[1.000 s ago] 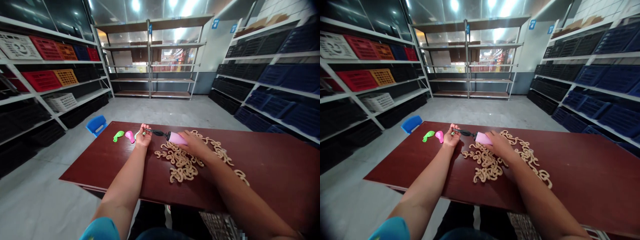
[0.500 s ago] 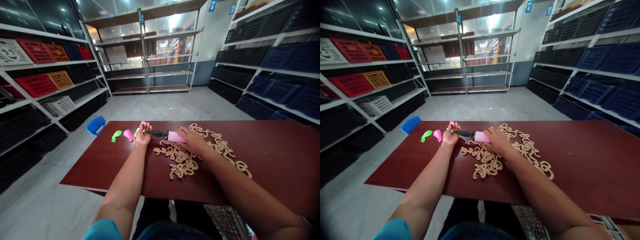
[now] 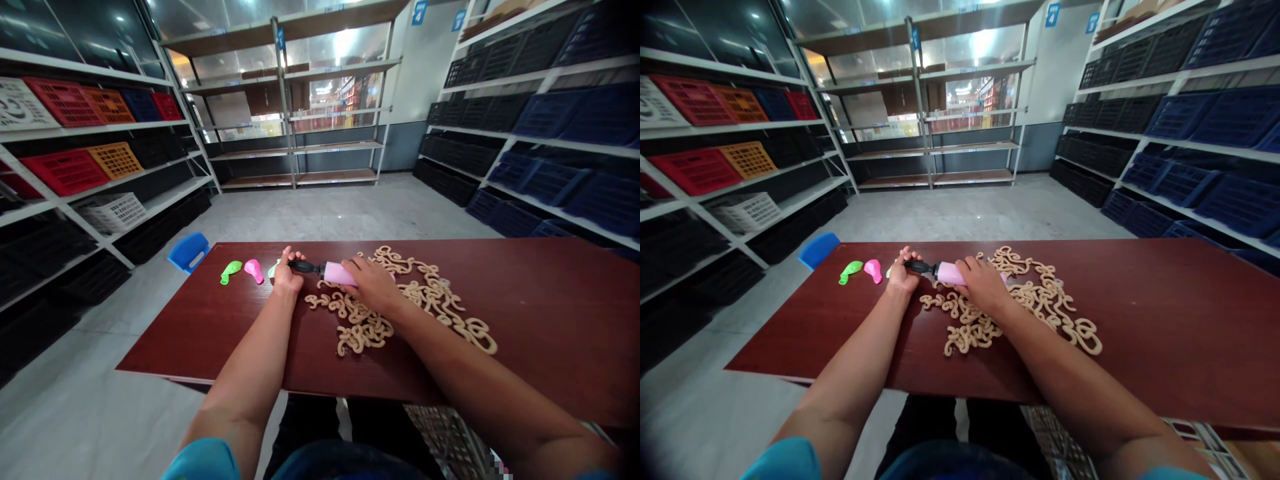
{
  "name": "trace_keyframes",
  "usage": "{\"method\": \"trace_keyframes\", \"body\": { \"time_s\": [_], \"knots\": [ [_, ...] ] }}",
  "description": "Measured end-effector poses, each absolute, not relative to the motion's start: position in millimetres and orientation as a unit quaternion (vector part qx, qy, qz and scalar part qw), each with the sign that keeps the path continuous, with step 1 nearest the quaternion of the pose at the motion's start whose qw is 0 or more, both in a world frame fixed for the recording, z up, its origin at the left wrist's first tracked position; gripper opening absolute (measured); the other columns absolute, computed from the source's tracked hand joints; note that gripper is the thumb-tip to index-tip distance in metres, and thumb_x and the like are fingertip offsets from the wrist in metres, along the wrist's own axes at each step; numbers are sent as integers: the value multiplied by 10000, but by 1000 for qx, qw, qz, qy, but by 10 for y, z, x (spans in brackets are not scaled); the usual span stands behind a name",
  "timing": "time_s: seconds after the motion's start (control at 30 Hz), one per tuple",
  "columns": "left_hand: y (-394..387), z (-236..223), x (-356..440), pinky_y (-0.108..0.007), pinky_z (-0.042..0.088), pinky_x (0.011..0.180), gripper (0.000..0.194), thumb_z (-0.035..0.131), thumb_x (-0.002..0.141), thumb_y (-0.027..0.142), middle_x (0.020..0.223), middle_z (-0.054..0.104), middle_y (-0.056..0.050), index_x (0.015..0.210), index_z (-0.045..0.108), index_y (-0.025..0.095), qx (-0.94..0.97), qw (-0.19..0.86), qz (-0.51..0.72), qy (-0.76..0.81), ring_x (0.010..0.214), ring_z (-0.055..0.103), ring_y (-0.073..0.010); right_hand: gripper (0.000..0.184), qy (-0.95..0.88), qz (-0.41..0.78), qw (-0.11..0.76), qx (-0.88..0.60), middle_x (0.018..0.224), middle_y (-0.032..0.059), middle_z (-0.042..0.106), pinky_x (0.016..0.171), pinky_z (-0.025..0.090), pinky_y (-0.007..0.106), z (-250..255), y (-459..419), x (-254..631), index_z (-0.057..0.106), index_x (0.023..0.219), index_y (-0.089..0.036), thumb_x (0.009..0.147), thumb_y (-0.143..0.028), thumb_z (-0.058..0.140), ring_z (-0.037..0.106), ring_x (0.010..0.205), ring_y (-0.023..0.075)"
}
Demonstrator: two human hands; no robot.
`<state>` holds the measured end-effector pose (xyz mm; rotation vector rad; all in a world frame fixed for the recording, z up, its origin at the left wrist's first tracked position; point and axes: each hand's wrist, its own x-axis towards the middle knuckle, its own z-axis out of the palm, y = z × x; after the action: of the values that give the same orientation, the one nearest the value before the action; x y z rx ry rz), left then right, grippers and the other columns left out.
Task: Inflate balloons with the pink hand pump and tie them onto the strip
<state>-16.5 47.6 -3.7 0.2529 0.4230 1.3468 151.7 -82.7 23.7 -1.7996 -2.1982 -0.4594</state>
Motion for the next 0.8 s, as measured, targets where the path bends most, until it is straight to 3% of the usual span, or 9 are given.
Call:
{"method": "trace_keyframes", "body": {
  "time_s": [0.17,0.3,0.47,0.57,0.67,0.8],
  "knots": [
    [440,8,-206,-277,459,614,191,432,872,263,499,402,33,757,542,157,98,788,579,187,532,513,-108,451,-754,-190,141,-613,1046,103,522,795,316,336,247,-835,1450,449,1176,-166,784,-366,547,467,914,236],
    [448,19,-231,-278,468,576,298,415,868,372,563,480,-9,707,527,147,80,791,575,193,540,516,-116,477,-753,-200,146,-609,1063,114,521,798,313,346,261,-844,1441,438,1202,-168,776,-340,566,463,928,240],
    [441,26,-226,-226,457,536,236,403,874,288,796,587,-99,813,550,114,73,788,566,232,643,572,-125,467,-755,-203,145,-606,1088,116,514,804,314,354,287,-870,1430,433,1215,-170,794,-334,547,458,940,243],
    [425,24,-216,-296,482,578,310,336,891,314,843,596,-131,751,530,116,90,801,541,240,718,600,-176,452,-756,-200,140,-607,1090,113,516,812,311,354,297,-886,1428,437,1216,-181,802,-332,536,457,948,244],
    [407,32,-212,-416,486,651,431,261,898,413,692,564,-82,598,431,154,102,811,530,228,670,586,-195,470,-751,-196,134,-616,1109,109,518,824,304,352,306,-895,1436,430,1229,-194,794,-328,547,460,954,243],
    [360,89,-207,-381,471,629,476,264,879,490,512,414,-7,523,302,176,135,792,563,193,510,482,-139,720,-724,-203,132,-645,1221,129,477,850,281,370,314,-890,1473,238,1365,-202,755,-359,588,450,1012,268]
  ]
}}
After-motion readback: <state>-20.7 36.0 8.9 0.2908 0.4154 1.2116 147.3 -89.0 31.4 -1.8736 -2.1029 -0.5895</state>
